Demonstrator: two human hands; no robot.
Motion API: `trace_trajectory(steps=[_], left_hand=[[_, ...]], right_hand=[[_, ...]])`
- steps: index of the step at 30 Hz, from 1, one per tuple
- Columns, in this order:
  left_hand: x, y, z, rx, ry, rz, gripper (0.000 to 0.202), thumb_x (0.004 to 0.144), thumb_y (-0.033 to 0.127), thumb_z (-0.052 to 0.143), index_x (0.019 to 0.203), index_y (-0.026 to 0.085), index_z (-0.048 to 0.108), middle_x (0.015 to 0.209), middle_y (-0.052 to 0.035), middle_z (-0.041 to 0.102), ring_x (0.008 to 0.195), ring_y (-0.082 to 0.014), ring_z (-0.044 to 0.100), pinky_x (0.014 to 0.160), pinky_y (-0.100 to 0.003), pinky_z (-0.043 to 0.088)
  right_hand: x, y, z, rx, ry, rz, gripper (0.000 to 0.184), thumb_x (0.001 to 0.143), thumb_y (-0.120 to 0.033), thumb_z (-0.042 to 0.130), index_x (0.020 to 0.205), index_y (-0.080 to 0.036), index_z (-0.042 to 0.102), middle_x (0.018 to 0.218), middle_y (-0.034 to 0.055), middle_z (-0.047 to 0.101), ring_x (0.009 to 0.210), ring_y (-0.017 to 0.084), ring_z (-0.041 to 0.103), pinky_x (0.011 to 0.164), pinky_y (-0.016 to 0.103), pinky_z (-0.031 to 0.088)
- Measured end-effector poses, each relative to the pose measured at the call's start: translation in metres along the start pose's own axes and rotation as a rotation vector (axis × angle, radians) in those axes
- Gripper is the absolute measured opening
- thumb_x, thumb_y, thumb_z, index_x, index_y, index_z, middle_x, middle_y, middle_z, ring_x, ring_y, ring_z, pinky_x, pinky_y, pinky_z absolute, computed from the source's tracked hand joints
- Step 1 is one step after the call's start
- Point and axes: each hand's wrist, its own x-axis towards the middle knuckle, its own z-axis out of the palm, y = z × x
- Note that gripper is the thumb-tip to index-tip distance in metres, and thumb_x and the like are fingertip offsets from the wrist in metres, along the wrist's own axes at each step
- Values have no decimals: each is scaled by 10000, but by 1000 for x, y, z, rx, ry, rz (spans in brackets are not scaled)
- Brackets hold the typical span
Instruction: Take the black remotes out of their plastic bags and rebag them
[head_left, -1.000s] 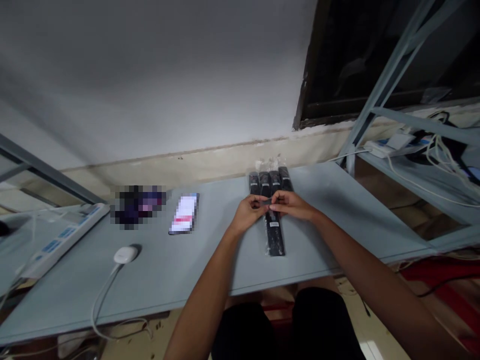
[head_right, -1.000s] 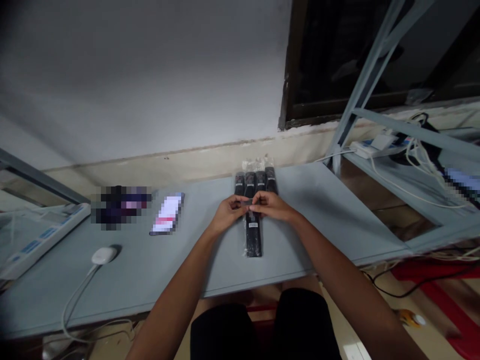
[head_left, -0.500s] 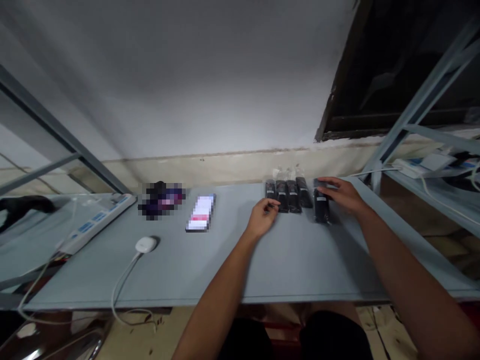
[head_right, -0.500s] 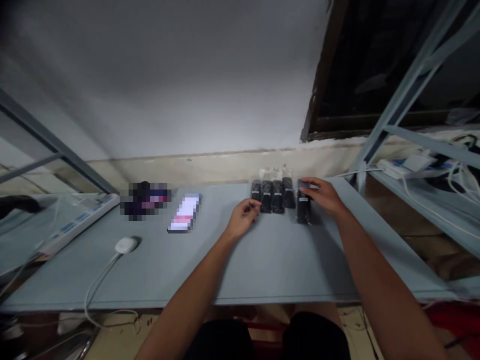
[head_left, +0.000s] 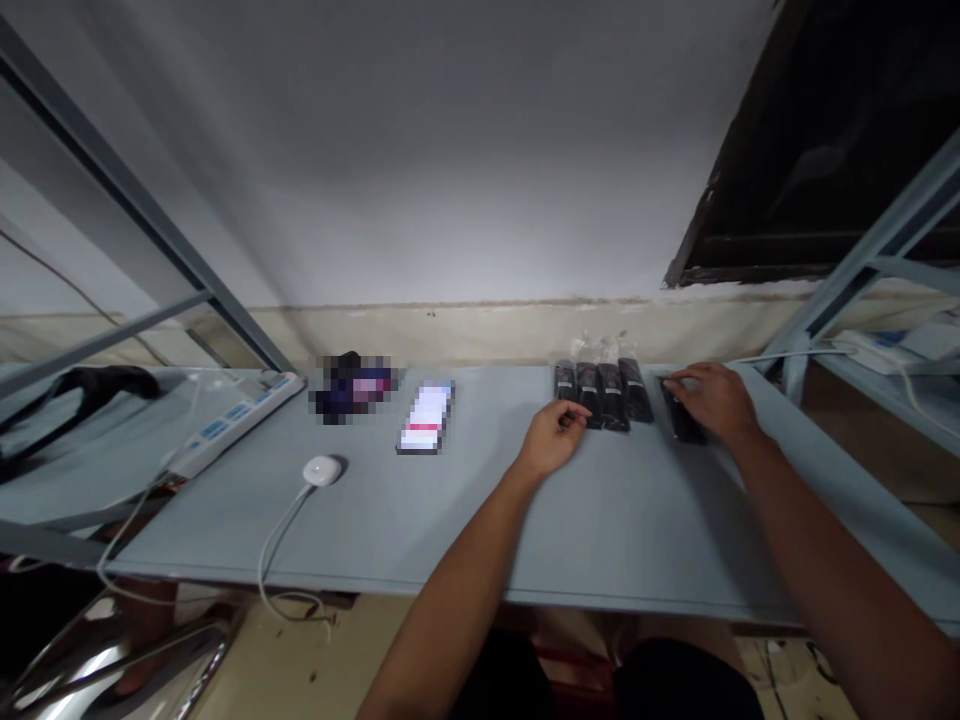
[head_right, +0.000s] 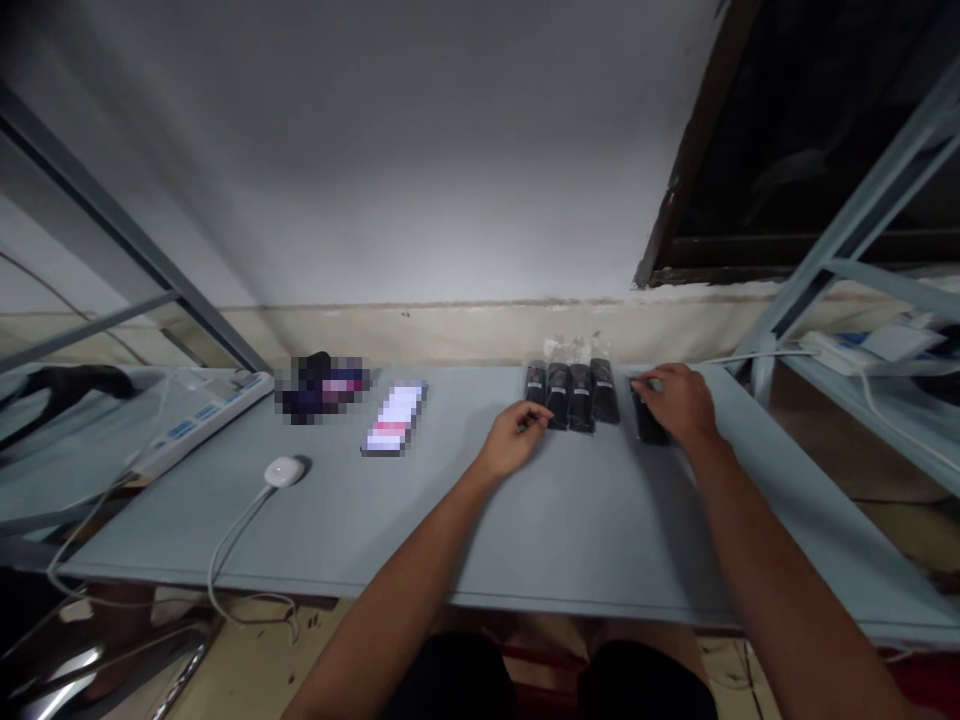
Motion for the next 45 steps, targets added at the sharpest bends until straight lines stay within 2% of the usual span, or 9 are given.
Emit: trace_trajectory(steps=[2, 7, 12, 21, 29, 32, 35, 40, 45], left_hand=[[-1, 1, 0, 18, -3, 7, 180, 870, 141, 615, 967, 174, 764, 916, -57, 712, 748, -149, 577, 704, -266, 442], [-2, 4, -1, 69, -16, 3, 184, 897, 151, 601, 985, 178, 761, 924, -55, 720, 779, -156, 598, 734, -272, 464], [-3, 7, -2, 116, -55, -27, 201, 913, 150, 588, 1020, 163, 758, 955, -47, 731, 821, -147, 626, 767, -255, 483], [-5, 9, 0, 146, -67, -20, 203, 930, 156, 579, 1019, 166, 761, 979, -55, 752, 889, -166, 668, 851, -283, 517], [-6, 12, 5, 44, -62, -23, 181, 928, 183, 619, 1065, 157, 735, 1036, -76, 748, 925, -170, 684, 887, -313, 546], [-10, 17, 11, -91, -76, -40, 528, 850, 301, 774, 1335, 161, 623, 1327, -164, 665, 969, -197, 707, 812, -315, 574], [-13, 20, 18, -119, -59, 4, 865, 721, 305, 882, 1485, 171, 500, 1459, -207, 576, 1090, -258, 695, 833, -346, 589], [-7, 17, 16, -93, 146, -42, 522, 823, 253, 763, 1318, 156, 631, 1142, -106, 734, 1008, -211, 689, 969, -374, 548], [3, 22, 1, -284, 348, -79, 390, 898, 382, 715, 1216, 160, 672, 1035, -70, 729, 838, -161, 666, 810, -302, 566]], right_hand=[[-10, -14, 2, 4, -33, -100, 363, 881, -527, 635, 964, -223, 815, 1057, 135, 754, 1023, 306, 687, 1019, 475, 502], [-27, -43, 4, 29, -441, -193, 605, 780, -629, 770, 1261, -262, 781, 888, 65, 702, 732, 221, 642, 682, 339, 524], [-30, -49, -7, 29, -546, -262, 632, 803, -588, 762, 1356, -285, 731, 875, 55, 674, 746, 225, 653, 683, 333, 515], [-29, -56, 3, 174, -413, -310, 277, 875, -354, 588, 924, -219, 824, 808, 76, 711, 673, 214, 657, 659, 343, 531], [-34, -82, -8, 322, -113, -275, 116, 861, -285, 643, 866, -229, 745, 787, 35, 698, 683, 186, 655, 660, 314, 526], [-45, -102, -6, 448, -19, -219, 89, 879, -296, 669, 877, -232, 731, 798, 31, 701, 684, 181, 649, 623, 292, 517], [-57, -125, 0, 569, -107, -240, 99, 913, -318, 680, 892, -235, 731, 858, 47, 724, 766, 198, 681, 678, 308, 550], [-63, -143, 5, 645, -267, -257, 190, 952, -399, 672, 1033, -253, 764, 1079, 77, 760, 1021, 246, 703, 880, 383, 565], [-48, -126, -2, 657, -193, 120, 349, 901, -489, 686, 1121, -221, 715, 869, 54, 717, 707, 188, 676, 557, 278, 520]])
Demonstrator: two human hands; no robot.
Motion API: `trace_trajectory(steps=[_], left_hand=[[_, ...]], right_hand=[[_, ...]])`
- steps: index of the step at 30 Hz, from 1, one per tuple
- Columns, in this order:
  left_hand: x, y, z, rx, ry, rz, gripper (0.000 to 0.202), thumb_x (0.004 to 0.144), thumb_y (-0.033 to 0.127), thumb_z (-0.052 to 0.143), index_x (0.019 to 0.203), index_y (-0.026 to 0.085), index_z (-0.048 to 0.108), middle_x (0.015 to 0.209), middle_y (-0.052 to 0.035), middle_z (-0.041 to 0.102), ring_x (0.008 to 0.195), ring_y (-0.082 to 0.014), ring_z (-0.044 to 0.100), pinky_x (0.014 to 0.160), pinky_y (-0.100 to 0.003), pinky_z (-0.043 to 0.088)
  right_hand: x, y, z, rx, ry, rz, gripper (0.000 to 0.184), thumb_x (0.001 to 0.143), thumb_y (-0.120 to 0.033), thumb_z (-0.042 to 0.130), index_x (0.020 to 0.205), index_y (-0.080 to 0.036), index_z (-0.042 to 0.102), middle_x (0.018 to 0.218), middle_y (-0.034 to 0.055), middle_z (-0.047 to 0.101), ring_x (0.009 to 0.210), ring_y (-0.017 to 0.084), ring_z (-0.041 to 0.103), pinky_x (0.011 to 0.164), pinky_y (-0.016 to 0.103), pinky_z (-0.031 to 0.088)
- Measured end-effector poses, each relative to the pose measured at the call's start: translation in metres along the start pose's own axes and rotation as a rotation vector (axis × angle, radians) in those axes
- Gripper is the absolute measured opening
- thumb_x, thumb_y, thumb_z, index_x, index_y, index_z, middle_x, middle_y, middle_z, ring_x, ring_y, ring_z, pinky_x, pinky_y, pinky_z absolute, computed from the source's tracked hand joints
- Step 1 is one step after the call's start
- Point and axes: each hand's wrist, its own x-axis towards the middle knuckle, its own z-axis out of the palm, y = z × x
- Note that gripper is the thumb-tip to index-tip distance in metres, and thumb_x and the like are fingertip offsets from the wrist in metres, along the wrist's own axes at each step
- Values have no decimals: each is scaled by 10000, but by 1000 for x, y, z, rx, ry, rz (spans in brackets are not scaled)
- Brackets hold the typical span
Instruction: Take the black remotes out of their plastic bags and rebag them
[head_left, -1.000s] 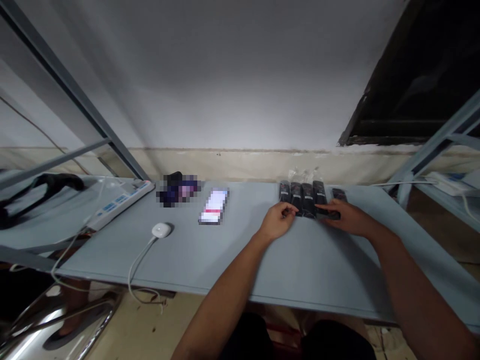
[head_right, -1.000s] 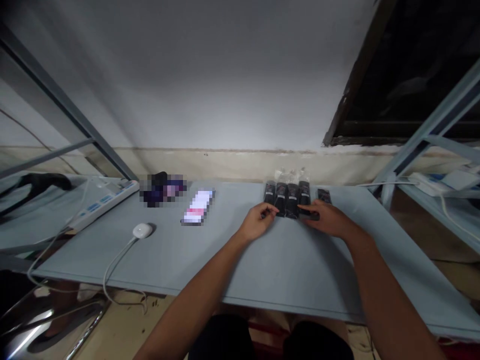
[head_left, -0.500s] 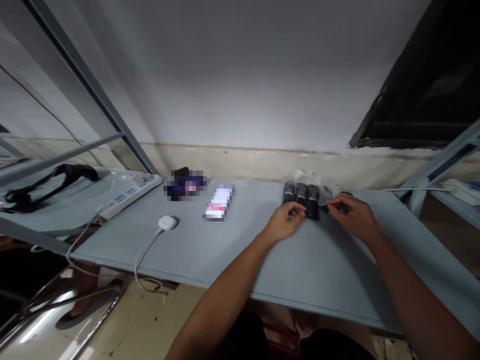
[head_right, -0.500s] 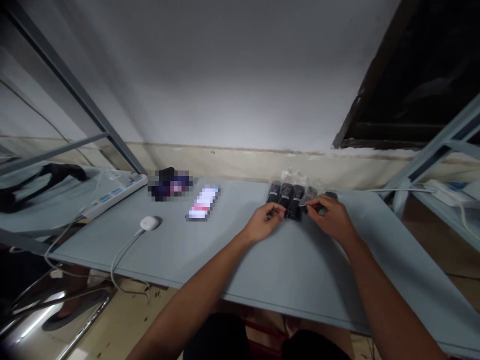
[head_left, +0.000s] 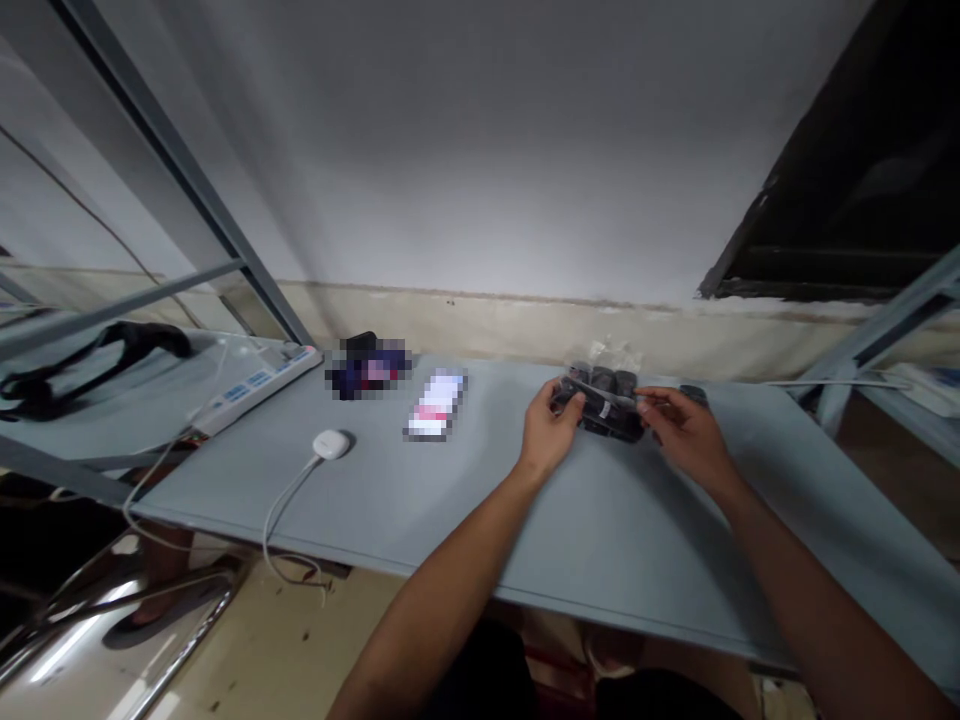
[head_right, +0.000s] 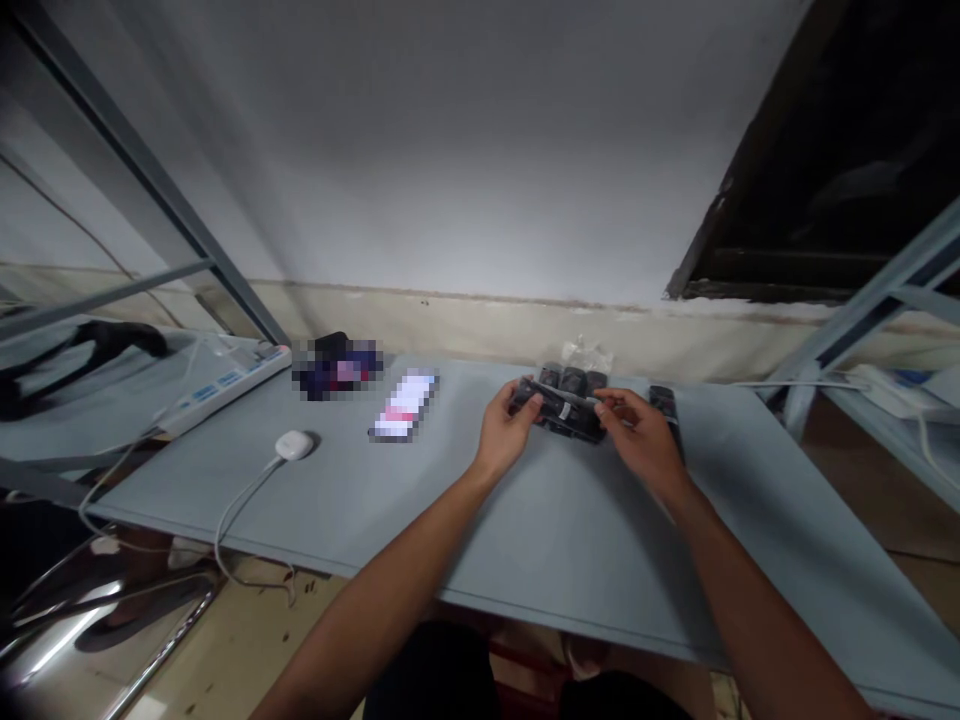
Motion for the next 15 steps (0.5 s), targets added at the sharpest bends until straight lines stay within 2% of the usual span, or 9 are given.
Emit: trace_trajectory(steps=[3, 6, 9, 11, 13, 15], left_hand=[[4, 13, -6, -84, 67, 40, 398, 924, 461, 693, 1191, 166, 686, 1010, -63, 725, 833, -157, 660, 793, -292, 567], [6, 27, -12, -98, 126, 104, 414, 932, 508, 685, 1175, 174, 700, 1031, -65, 724, 899, -172, 667, 808, -292, 581], [11, 39, -17, -88, 168, 139, 463, 926, 568, 679, 1180, 182, 705, 1008, -63, 723, 898, -182, 673, 771, -290, 598], [13, 47, -17, -80, 171, 156, 485, 928, 587, 671, 1200, 187, 706, 1006, -64, 724, 892, -186, 676, 746, -291, 606], [14, 57, -13, -65, 149, 171, 497, 938, 598, 655, 1220, 193, 714, 1014, -66, 729, 893, -190, 680, 732, -298, 616], [14, 66, -7, -33, 111, 178, 502, 953, 613, 626, 1217, 200, 733, 1006, -63, 733, 892, -193, 684, 722, -304, 622]], right_hand=[[6, 5, -16, 14, -68, 262, 387, 922, -507, 634, 1165, -206, 650, 654, 8, 660, 483, 173, 597, 382, 246, 396], [7, 5, -25, 44, -128, 427, 387, 964, -514, 587, 1197, -206, 605, 675, 39, 712, 467, 187, 645, 376, 245, 434], [5, 2, -24, 202, -175, 496, 413, 986, -539, 574, 1280, -248, 560, 931, 95, 795, 670, 230, 776, 501, 287, 579], [3, 0, -19, 377, -245, 518, 402, 986, -543, 580, 1287, -279, 549, 1135, 111, 788, 869, 262, 809, 626, 336, 644], [2, 0, -14, 527, -347, 526, 370, 989, -547, 569, 1248, -282, 573, 1252, 117, 763, 1016, 278, 795, 752, 379, 665], [1, 1, -9, 601, -460, 511, 386, 1000, -571, 530, 1225, -268, 608, 1289, 128, 752, 1098, 284, 772, 858, 418, 656]])
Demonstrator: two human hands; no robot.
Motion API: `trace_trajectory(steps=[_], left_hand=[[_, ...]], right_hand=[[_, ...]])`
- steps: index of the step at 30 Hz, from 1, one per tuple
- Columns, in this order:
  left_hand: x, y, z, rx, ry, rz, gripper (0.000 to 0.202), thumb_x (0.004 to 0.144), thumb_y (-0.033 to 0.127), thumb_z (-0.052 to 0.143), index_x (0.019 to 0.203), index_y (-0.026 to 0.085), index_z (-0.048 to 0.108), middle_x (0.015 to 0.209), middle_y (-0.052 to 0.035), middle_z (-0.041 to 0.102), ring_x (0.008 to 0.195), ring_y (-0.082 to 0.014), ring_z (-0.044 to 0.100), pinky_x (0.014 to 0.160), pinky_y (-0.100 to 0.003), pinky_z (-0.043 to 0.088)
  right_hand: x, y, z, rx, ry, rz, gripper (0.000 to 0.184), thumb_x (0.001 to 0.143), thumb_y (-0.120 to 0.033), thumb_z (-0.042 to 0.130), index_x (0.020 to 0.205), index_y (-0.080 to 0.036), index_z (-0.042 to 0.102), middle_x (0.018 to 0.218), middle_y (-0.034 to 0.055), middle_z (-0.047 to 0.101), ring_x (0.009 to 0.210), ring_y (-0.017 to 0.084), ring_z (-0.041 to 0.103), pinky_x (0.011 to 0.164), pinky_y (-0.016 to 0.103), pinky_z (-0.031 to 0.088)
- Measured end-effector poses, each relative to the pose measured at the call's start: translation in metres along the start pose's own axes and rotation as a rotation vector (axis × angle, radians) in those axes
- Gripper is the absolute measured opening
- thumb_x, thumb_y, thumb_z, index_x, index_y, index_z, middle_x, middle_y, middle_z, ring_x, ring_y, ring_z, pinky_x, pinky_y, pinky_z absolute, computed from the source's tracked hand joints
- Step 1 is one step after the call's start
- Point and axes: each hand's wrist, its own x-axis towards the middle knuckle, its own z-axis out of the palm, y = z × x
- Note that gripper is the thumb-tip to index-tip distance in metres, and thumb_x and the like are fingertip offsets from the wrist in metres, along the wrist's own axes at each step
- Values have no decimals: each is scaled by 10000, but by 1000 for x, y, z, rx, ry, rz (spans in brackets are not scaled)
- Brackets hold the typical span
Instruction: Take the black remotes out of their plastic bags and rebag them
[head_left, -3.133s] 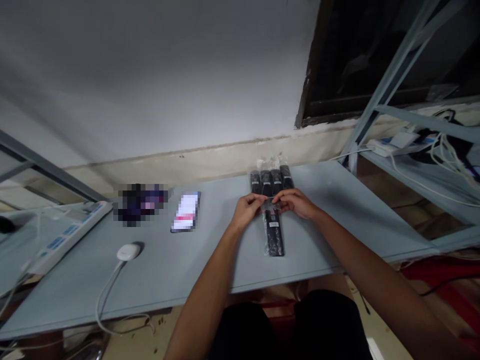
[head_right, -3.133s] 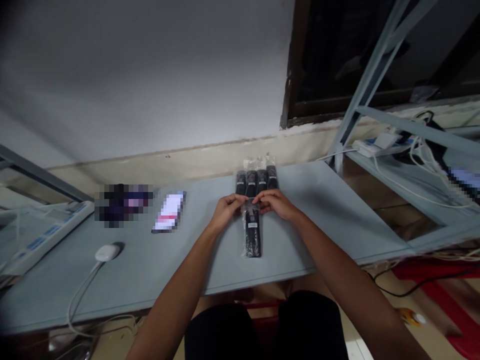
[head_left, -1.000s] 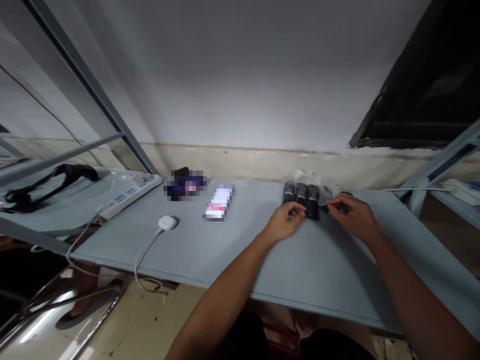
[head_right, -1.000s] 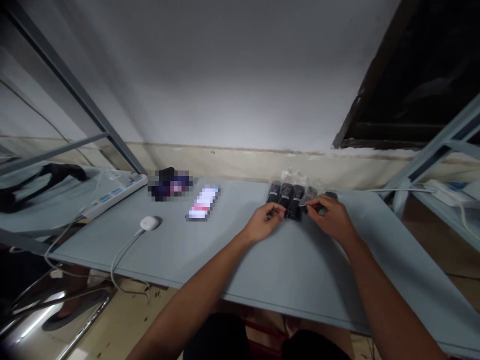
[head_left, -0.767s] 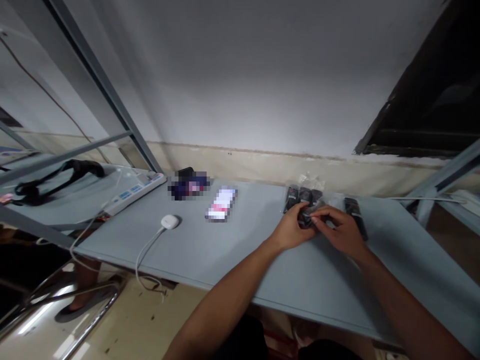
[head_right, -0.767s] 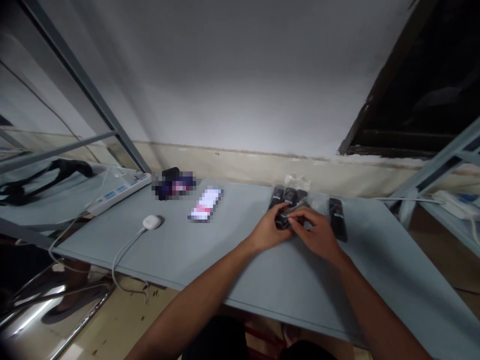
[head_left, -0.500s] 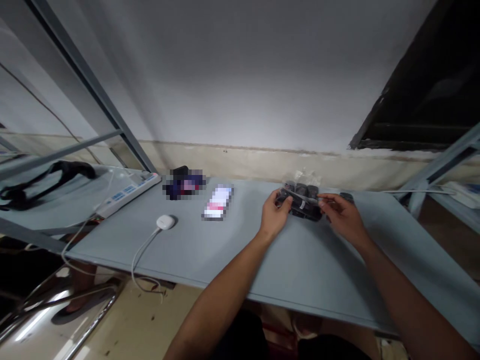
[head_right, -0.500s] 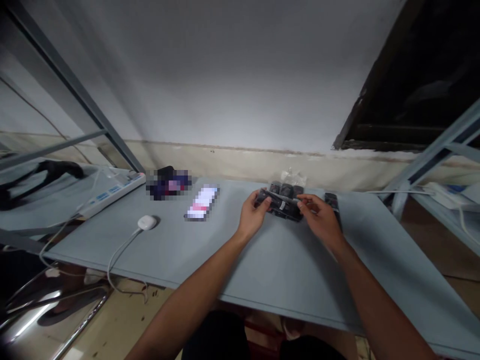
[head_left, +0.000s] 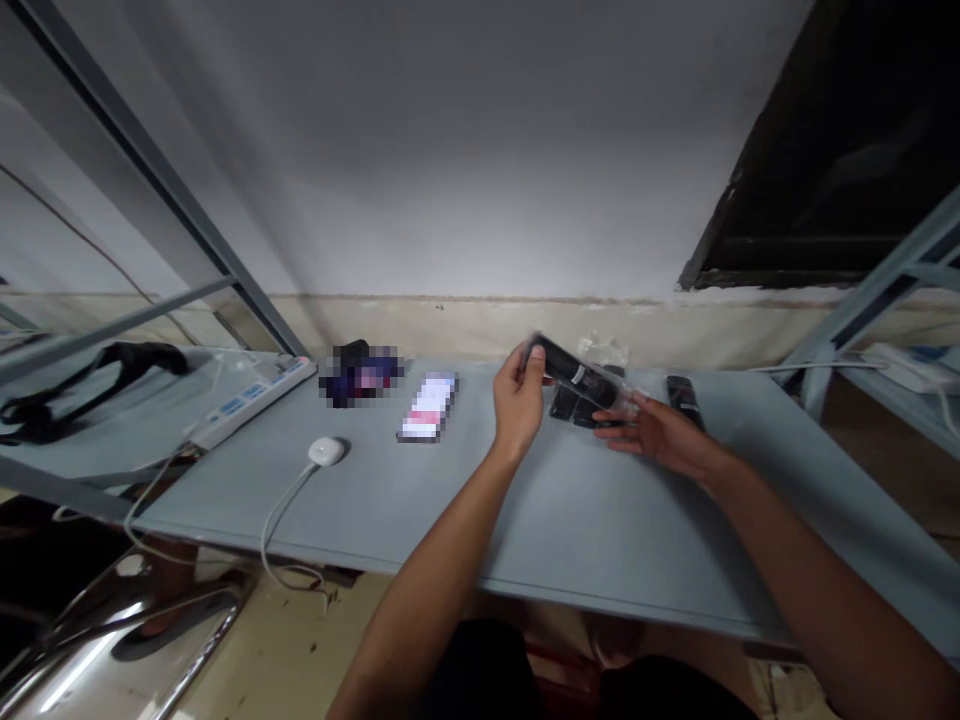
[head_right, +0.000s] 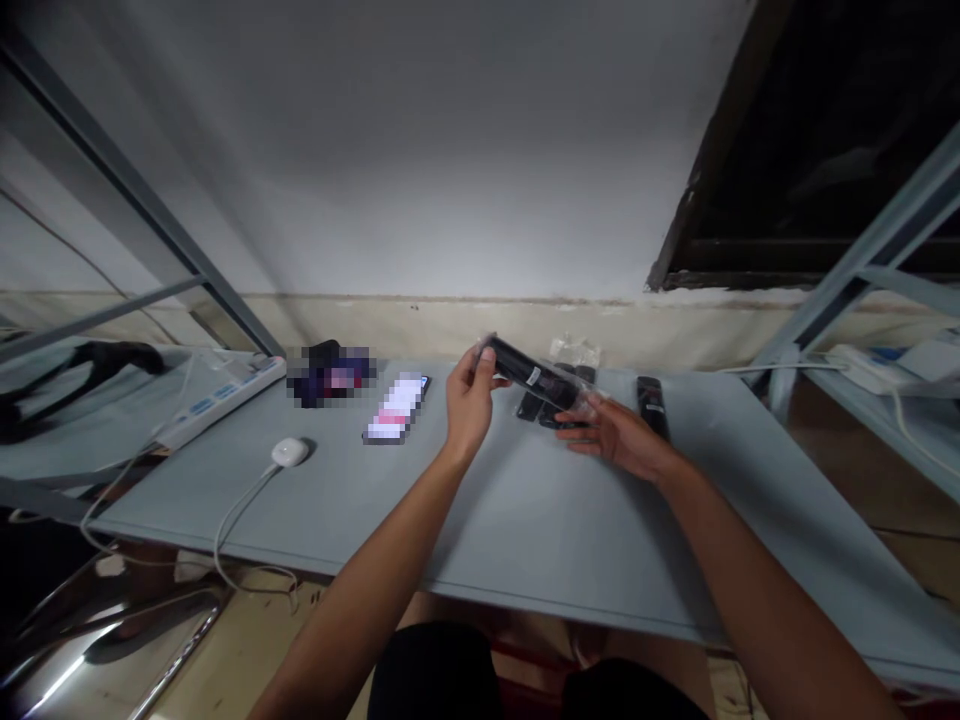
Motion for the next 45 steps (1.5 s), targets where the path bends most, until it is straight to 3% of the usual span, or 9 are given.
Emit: trace_trajectory(steps=[8, 18, 22, 24, 26, 28, 30, 39, 45], left_hand=[[-1, 28, 16, 88, -76, -2, 409, 983, 522, 621, 1219, 226, 777, 1226, -59, 757, 1118, -254, 685, 796, -338, 621], [14, 23, -16, 223, -50, -10, 439, 1034, 477, 520, 1351, 206, 657, 1187, -132, 767, 1017, -239, 729, 770, -340, 590], [11, 5, -34, 575, 87, 330, 444, 1034, 408, 520, 1433, 220, 577, 1462, -143, 625, 1346, -274, 588, 1095, -470, 493], [5, -1, -34, 747, -103, 535, 466, 1006, 424, 583, 1426, 222, 589, 1502, -137, 591, 1441, -291, 498, 1210, -507, 378], [-2, -6, -28, 834, -487, 646, 518, 959, 458, 668, 1426, 245, 600, 1507, -123, 593, 1469, -302, 469, 1250, -509, 319], [-7, -13, -20, 869, -781, 634, 585, 914, 451, 739, 1449, 271, 587, 1516, -114, 588, 1450, -313, 495, 1240, -504, 334], [-9, -20, -16, 912, -903, 551, 566, 913, 385, 750, 1446, 280, 591, 1452, -111, 638, 1353, -307, 589, 1176, -482, 414], [-2, -37, -45, 1024, -876, 431, 523, 921, 301, 717, 1433, 283, 607, 1349, -78, 711, 1189, -266, 695, 1035, -414, 544], [3, -36, -59, 1059, -826, 269, 447, 931, 265, 649, 1376, 297, 668, 1276, -42, 748, 1124, -246, 726, 998, -363, 567]], right_hand=[[5, 13, -8, 101, -102, -24, 342, 922, -518, 648, 1100, -228, 679, 1124, 125, 803, 971, 238, 791, 936, 396, 626], [4, 13, -19, 108, -93, -39, 318, 845, -385, 789, 1114, -222, 735, 1103, 113, 806, 805, 188, 789, 537, 194, 591], [6, 12, -22, 96, -34, -28, 250, 826, -282, 842, 1037, -177, 759, 1028, 111, 811, 746, 164, 788, 516, 154, 589], [6, 12, -22, 72, -38, -15, 264, 823, -266, 858, 1047, -159, 768, 1014, 105, 807, 756, 158, 791, 529, 137, 593], [6, 11, -21, 36, -71, -6, 302, 818, -276, 870, 1078, -154, 774, 1001, 100, 805, 766, 160, 791, 536, 139, 599], [4, 10, -21, -1, -109, 5, 341, 810, -306, 882, 1094, -150, 777, 972, 100, 805, 764, 166, 789, 537, 146, 600], [2, 7, -20, -37, -135, 21, 372, 806, -339, 888, 1106, -148, 779, 967, 105, 807, 785, 173, 793, 558, 151, 607], [-7, -7, -27, -147, -59, 55, 406, 785, -365, 901, 1119, -172, 777, 1043, 103, 818, 849, 206, 814, 657, 215, 659], [-4, -7, -47, -263, 267, -216, 395, 742, -495, 882, 917, -173, 733, 783, 55, 768, 623, 173, 735, 459, 210, 533]])
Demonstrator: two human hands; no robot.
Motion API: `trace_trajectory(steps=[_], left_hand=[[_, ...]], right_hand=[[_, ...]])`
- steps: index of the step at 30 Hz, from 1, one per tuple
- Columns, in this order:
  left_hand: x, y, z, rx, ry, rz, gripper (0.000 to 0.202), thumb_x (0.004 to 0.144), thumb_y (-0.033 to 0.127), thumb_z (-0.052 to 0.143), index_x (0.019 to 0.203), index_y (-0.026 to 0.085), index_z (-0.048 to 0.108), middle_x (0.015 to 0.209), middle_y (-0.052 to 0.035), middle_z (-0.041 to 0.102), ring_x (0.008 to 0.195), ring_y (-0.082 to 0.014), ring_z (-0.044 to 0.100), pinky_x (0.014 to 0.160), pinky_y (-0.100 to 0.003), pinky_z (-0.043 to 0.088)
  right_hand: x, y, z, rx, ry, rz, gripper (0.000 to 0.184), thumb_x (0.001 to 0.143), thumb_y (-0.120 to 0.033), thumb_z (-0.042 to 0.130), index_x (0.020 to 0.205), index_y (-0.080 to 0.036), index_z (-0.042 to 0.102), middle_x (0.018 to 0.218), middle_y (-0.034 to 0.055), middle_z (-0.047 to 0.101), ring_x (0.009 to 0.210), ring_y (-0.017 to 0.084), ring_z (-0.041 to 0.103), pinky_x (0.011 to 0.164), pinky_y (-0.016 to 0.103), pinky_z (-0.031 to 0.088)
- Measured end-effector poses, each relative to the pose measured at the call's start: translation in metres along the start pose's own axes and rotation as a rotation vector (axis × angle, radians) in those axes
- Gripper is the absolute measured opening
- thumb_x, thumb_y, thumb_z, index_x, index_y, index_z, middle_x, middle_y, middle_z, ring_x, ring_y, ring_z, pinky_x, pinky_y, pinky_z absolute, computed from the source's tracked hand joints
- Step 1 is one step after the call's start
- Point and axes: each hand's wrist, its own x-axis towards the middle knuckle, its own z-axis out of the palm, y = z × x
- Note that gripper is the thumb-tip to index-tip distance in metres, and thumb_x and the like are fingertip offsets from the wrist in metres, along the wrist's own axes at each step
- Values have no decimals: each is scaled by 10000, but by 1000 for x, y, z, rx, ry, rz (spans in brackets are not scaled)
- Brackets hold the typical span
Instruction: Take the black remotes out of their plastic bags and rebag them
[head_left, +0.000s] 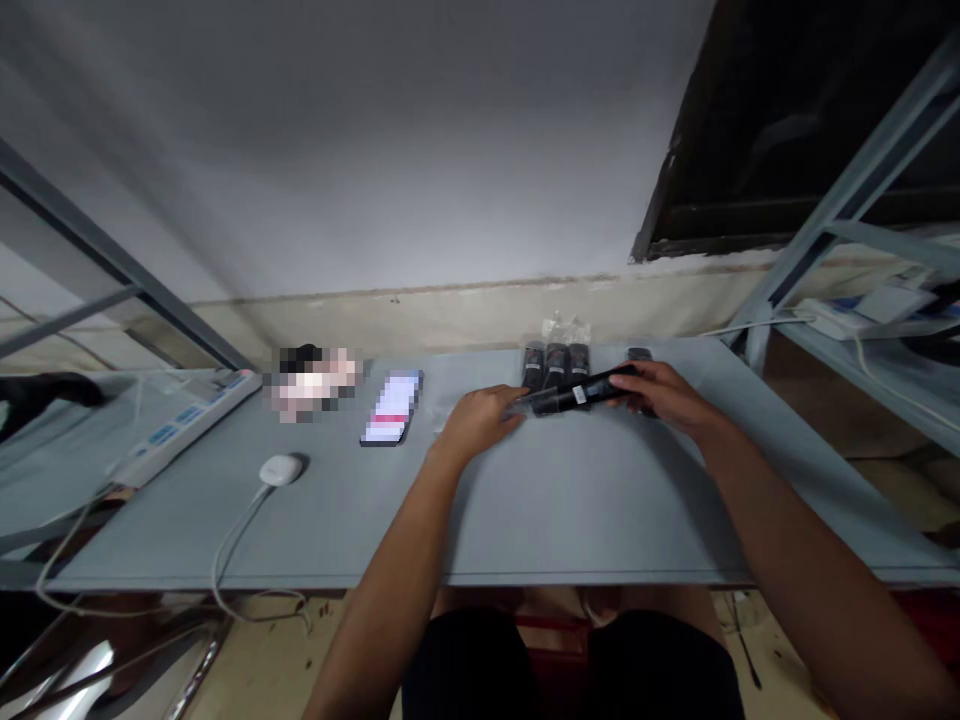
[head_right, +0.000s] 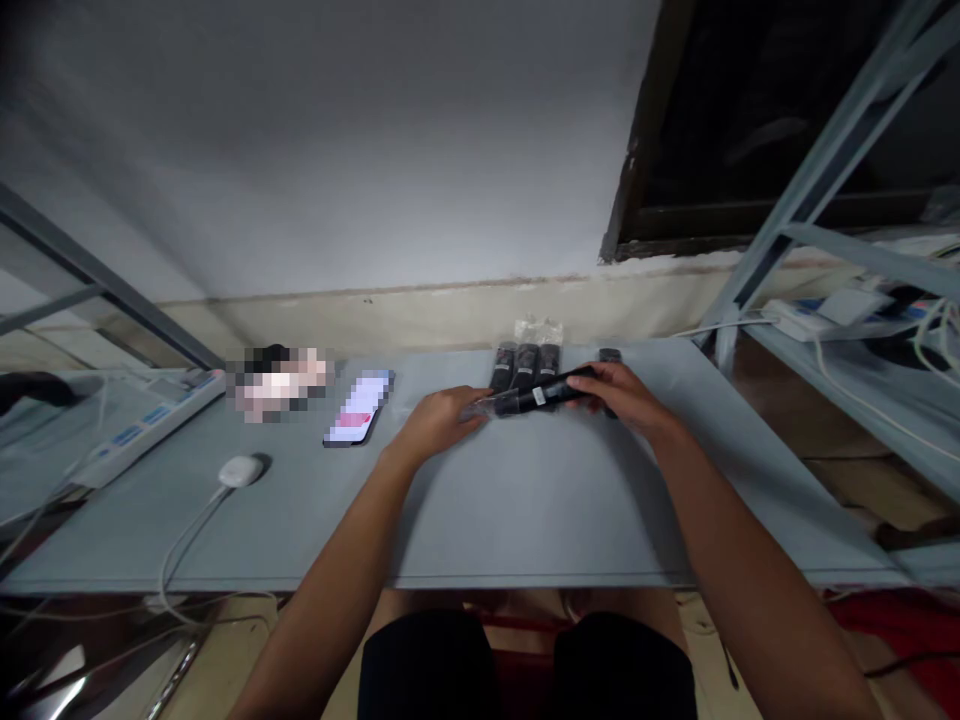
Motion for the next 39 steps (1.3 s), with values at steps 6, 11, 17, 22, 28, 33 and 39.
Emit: trace_trajectory(steps=[6, 11, 17, 22, 28, 33, 39], left_hand=[[-1, 6, 4, -60, -7, 68, 542, 864, 307, 738, 1399, 271, 656, 1318, -77, 726, 1170, -281, 704, 1034, -424, 548], [2, 20, 13, -64, -26, 146, 552, 883, 401, 765, 1402, 258, 643, 1326, -106, 712, 1204, -303, 679, 1046, -472, 524], [2, 26, 17, -50, -38, 167, 500, 905, 377, 739, 1381, 246, 656, 1207, -105, 727, 1132, -293, 686, 1005, -440, 517], [0, 30, 19, -59, -48, 157, 585, 897, 421, 751, 1435, 237, 611, 1280, -115, 709, 1153, -306, 688, 1007, -454, 511], [2, 34, 16, -18, -105, 195, 424, 961, 364, 675, 1367, 245, 655, 1211, -78, 765, 1135, -271, 703, 1020, -436, 500], [1, 38, 14, -64, -98, 260, 343, 960, 293, 651, 1296, 240, 692, 1223, -62, 766, 1101, -250, 723, 1003, -415, 526], [-2, 50, 14, -141, -92, 309, 396, 946, 346, 686, 1327, 244, 662, 1246, -59, 761, 1106, -261, 726, 1000, -417, 540]], right_hand=[[5, 1, 7, -104, 467, -327, 411, 780, -607, 793, 757, -219, 659, 642, -7, 644, 585, 181, 629, 536, 295, 547], [-12, -14, 27, -273, 425, -461, 397, 904, -610, 675, 909, -214, 708, 883, 70, 765, 803, 230, 700, 765, 355, 591], [-12, -5, 34, -489, 202, -463, 378, 918, -532, 694, 1114, -212, 647, 1053, 96, 761, 937, 260, 719, 899, 416, 576], [-8, 4, 35, -583, -25, -393, 343, 956, -485, 652, 1166, -219, 598, 1059, 91, 731, 944, 260, 705, 908, 446, 572], [-2, 17, 33, -512, -30, -358, 402, 887, -459, 740, 1150, -233, 536, 1094, 92, 714, 975, 264, 704, 886, 438, 586], [4, 17, 36, -362, 12, -356, 423, 880, -480, 761, 1204, -233, 646, 1071, 69, 763, 955, 253, 731, 879, 412, 607], [0, 3, 41, -198, 155, -284, 486, 791, -478, 844, 1194, -223, 752, 1024, 72, 797, 759, 226, 741, 684, 363, 643]])
